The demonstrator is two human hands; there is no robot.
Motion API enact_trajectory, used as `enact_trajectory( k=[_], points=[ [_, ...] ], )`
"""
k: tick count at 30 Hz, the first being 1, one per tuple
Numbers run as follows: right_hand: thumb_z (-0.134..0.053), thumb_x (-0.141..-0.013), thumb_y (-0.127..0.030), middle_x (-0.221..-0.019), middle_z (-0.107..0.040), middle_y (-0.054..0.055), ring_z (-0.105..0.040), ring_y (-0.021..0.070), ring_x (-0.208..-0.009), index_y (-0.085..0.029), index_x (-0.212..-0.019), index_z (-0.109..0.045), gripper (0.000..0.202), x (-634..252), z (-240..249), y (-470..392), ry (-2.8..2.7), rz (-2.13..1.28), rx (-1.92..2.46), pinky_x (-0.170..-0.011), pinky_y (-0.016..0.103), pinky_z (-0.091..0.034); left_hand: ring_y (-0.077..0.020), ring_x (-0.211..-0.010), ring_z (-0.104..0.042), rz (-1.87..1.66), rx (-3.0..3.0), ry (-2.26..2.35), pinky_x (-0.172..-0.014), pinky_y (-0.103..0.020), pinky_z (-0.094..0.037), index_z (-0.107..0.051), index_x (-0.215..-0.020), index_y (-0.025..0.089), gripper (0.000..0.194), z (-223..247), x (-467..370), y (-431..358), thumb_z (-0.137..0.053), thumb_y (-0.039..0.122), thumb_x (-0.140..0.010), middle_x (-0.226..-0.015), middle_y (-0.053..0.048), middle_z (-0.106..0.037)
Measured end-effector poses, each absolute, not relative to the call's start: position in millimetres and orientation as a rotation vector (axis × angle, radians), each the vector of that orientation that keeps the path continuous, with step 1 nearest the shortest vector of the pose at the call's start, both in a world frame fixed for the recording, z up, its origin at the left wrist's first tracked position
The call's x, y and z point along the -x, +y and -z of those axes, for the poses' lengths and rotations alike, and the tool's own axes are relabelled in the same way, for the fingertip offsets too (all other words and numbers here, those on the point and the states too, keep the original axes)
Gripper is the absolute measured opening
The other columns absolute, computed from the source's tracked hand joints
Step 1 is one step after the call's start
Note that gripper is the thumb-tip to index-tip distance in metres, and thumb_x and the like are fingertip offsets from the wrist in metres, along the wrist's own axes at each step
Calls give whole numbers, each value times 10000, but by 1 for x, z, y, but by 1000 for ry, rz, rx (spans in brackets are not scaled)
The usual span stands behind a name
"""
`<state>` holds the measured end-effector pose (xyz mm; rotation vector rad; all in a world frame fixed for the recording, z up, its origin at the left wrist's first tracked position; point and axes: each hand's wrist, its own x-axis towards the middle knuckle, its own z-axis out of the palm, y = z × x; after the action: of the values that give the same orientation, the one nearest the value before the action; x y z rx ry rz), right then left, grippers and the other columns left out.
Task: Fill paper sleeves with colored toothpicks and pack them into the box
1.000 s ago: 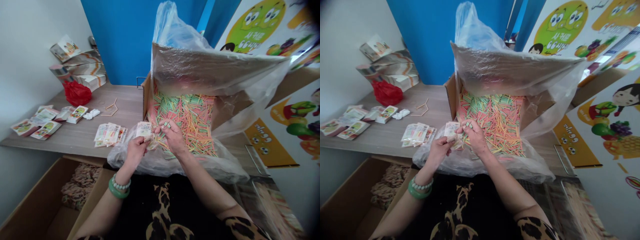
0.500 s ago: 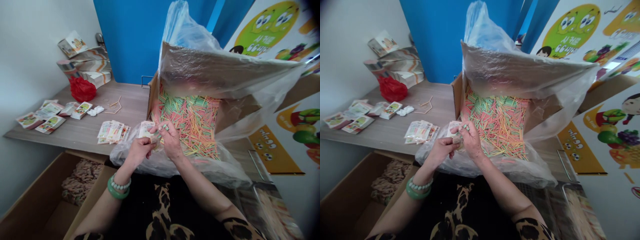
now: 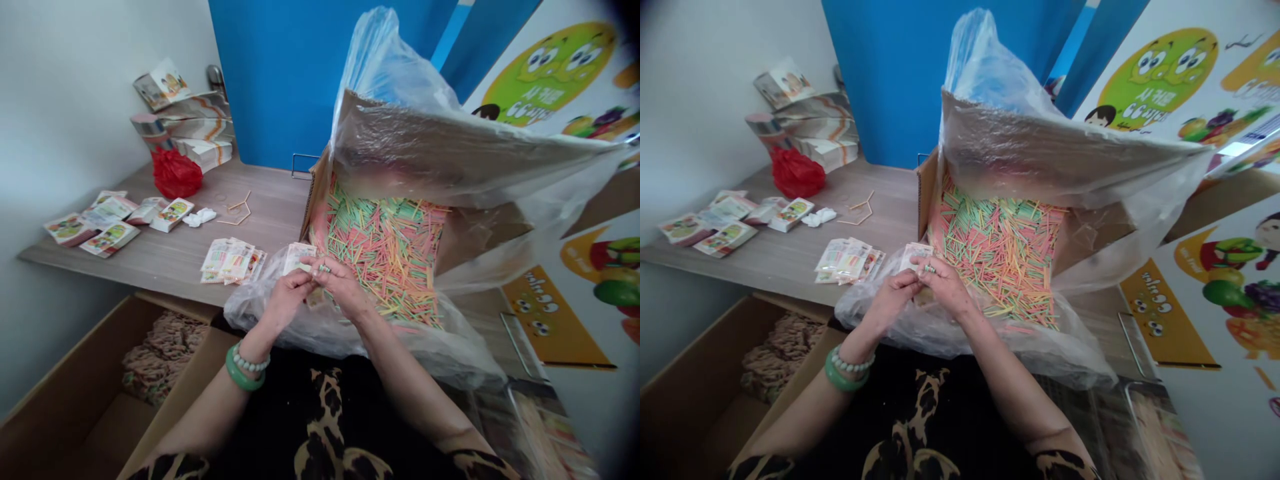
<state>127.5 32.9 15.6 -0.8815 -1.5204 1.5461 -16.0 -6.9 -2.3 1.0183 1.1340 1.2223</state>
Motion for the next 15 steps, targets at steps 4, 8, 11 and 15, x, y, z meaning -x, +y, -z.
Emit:
enact_trajectory(
  k=[4, 8, 11, 15],
  points=[
    [-702, -784, -386, -1151, -683, 35, -618, 212, -1072, -270, -1095, -659, 335, -138, -14, 39, -1512, -1560, 860, -942, 369, -465, -167, -849, -622, -1285, -772, 957, -780, -289, -510, -753, -801, 165, 167, 9, 20, -4, -764, 300, -705, -904, -51, -685],
    [-682, -761, -388, -765, -649, 0, -606, 202, -820, -231, -761, -662, 159, -142, -1, 39, -1582, -1397, 1077, -799, 343, -486, -180, -860, -644, -1272, -683, 916, -812, -308, -516, -734, -829, 153, 206, 10, 23, -3, -786, 295, -689, -892, -56, -702],
    [-661, -754, -354, -683, -592, -11, -571, 195, -752, -230, -645, -620, 170, -140, 7, 37, -1584, -1228, 1174, -754, 335, -472, -175, -803, -651, -1272, -691, 954, -782, -306, -526, -729, -822, 146, 220, 10, 24, -4, -790, 309, -687, -841, -50, -711],
    [-655, -757, -341, -723, -614, -7, -582, 199, -770, -241, -686, -658, 122, -137, 6, 33, -1561, -1244, 1075, -771, 342, -470, -177, -772, -662, -1239, -681, 913, -737, -321, -558, -738, -950, 161, 338, 8, 26, -6, -826, 297, -653, -884, -41, -736]
  ],
)
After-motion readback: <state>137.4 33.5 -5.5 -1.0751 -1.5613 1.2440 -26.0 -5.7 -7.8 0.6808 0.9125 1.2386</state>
